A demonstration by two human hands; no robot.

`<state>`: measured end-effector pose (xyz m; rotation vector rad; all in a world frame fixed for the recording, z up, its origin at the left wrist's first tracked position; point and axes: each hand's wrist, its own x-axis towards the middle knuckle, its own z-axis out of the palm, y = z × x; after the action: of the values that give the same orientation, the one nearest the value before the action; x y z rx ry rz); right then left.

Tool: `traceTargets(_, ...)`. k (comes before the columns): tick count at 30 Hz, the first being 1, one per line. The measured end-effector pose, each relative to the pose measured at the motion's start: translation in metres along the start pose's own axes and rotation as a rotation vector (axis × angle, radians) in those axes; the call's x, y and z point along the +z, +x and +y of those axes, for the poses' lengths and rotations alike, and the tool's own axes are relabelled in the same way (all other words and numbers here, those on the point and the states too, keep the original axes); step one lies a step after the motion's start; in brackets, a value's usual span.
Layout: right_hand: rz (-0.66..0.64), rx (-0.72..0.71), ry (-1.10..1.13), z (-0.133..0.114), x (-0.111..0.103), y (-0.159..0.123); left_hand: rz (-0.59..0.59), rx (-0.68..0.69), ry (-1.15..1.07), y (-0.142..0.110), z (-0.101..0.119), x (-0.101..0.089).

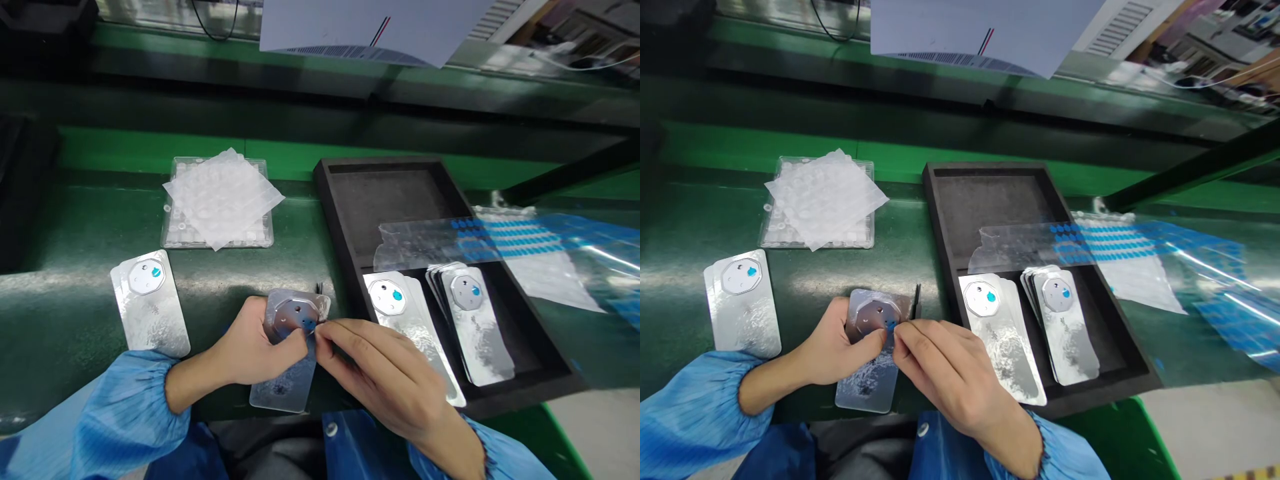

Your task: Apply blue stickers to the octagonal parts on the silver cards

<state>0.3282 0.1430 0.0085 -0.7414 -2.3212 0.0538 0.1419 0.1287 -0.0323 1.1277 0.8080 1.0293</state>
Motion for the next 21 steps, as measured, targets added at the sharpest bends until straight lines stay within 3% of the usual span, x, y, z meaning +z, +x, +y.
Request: traceTargets(21,-0.061,0.075,0.004,0.004,0.003,-0.002,0.024,-0.181,-0.139,0.008,0.010,-0.001)
